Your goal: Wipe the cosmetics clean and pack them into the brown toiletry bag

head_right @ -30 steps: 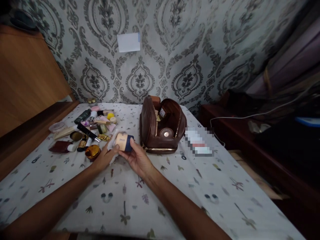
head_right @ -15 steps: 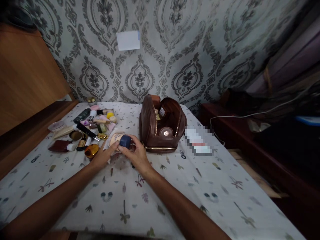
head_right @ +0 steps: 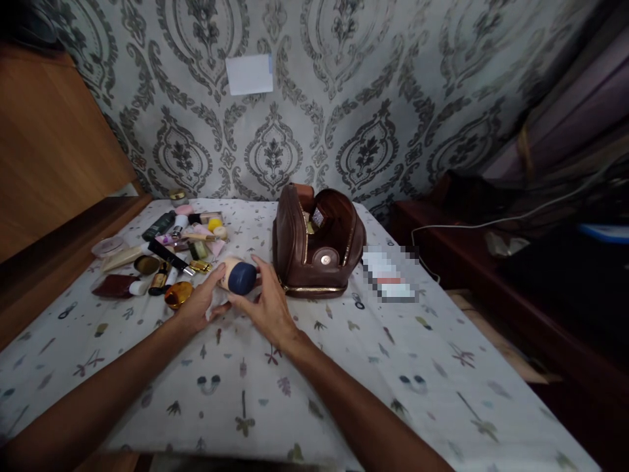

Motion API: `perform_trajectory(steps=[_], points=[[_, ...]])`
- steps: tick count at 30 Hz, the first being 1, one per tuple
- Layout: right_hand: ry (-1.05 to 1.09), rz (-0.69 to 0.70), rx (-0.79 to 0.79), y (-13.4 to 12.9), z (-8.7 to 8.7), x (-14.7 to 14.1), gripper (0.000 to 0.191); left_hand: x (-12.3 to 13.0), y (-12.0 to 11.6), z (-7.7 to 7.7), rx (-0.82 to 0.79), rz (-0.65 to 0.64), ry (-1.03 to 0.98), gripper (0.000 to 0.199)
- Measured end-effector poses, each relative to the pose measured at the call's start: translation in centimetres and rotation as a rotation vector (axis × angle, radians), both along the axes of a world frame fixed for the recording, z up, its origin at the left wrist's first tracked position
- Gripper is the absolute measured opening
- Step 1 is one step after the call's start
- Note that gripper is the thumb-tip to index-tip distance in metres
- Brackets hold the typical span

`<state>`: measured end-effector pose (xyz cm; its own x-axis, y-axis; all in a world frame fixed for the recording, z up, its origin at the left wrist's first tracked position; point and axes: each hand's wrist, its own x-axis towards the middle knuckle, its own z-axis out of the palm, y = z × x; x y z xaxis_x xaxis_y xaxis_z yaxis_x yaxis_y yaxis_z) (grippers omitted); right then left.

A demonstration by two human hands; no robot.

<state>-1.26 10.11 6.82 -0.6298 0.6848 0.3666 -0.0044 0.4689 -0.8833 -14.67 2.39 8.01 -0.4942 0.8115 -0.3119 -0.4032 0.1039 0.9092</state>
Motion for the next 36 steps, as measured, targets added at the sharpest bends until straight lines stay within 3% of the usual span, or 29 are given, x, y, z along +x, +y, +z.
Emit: perform_trajectory(steps=[5, 8, 12, 17, 19, 22, 26, 31, 33, 36], points=[[0.026, 0.011, -0.167, 0.2, -0.1, -0.5, 0.044, 0.2, -0.1, 0.7, -0.035, 0.045, -0.096, 0.027], [0.041, 0.016, -0.147, 0.3, 0.1, -0.5, 0.046, 0.1, -0.2, 1.0, -0.035, 0.014, -0.099, 0.022], [0.039, 0.0, 0.061, 0.2, 0.2, 0.0, 0.056, 0.0, 0.0, 1.2, -0.086, 0.014, -0.104, 0.025], [0.033, 0.024, 0.28, 0.2, 0.0, 0.2, 0.05, 0.0, 0.0, 1.2, -0.054, 0.056, -0.12, 0.028], [0.015, 0.004, 0.239, 0.2, -0.2, 0.2, 0.06, 0.1, 0.0, 1.1, -0.046, 0.067, -0.119, 0.027], [-0.013, -0.034, 0.039, 0.2, -0.2, -0.1, 0.079, 0.2, 0.0, 1.0, -0.017, 0.076, -0.108, 0.026], [0.002, -0.014, -0.126, 0.1, -0.1, -0.4, 0.056, 0.3, -0.1, 0.8, -0.015, 0.05, -0.072, 0.031], [0.041, -0.127, -0.056, 0.3, -0.4, -0.5, 0.051, 0.3, -0.3, 0.1, -0.098, 0.093, 0.164, 0.066], [0.048, -0.163, -0.024, 0.5, -0.5, -0.5, 0.051, 0.3, -0.4, -0.3, -0.089, 0.077, 0.388, 0.066], [0.041, -0.189, 0.01, 0.6, -0.4, -0.4, 0.047, 0.2, -0.7, -0.8, 0.118, -0.013, 0.793, 0.056]])
